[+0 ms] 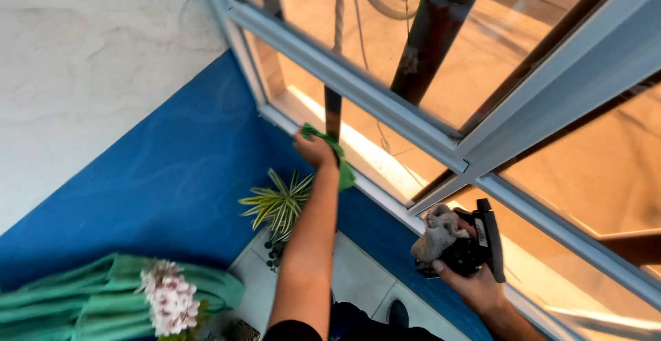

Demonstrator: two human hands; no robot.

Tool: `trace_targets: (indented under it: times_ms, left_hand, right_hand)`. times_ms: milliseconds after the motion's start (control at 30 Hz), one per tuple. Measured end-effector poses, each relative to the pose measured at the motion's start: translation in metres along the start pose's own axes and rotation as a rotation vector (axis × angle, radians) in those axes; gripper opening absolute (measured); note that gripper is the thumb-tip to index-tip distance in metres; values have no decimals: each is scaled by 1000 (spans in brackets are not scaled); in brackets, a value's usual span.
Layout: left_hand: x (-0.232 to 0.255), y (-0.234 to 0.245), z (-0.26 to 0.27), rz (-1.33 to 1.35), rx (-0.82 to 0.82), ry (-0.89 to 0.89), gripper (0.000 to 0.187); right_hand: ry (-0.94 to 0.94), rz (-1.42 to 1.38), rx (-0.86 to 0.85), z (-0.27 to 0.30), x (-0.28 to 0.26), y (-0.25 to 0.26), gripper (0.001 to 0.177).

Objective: Cleaning a glass window using a spray bottle and cloths.

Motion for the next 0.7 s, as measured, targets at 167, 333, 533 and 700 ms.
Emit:
trace_targets:
  times_ms: [167,333,533,700]
  left_hand:
    - [36,36,0,67,-93,-34,30]
    - [43,60,110,266,-368,238,38]
    - [26,78,273,202,-639,-57,38]
    - [90,73,205,404,-470,-115,35]
  right_hand:
    - [-115,105,72,22,24,-9,86]
    - [9,162,66,3,-2,-26,84]
    - [-13,206,91,14,6,-12,89]
    - [21,83,58,33,2,-1,85]
Point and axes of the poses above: each hand's wrist, its own z-axis away from the middle knuckle, its own y-axis out of the back of the hand, x = y × z, the point moved 6 cm from there along -z, towards the middle knuckle, and after that the axes turned 13 degrees about y, right-handed, at the moved point
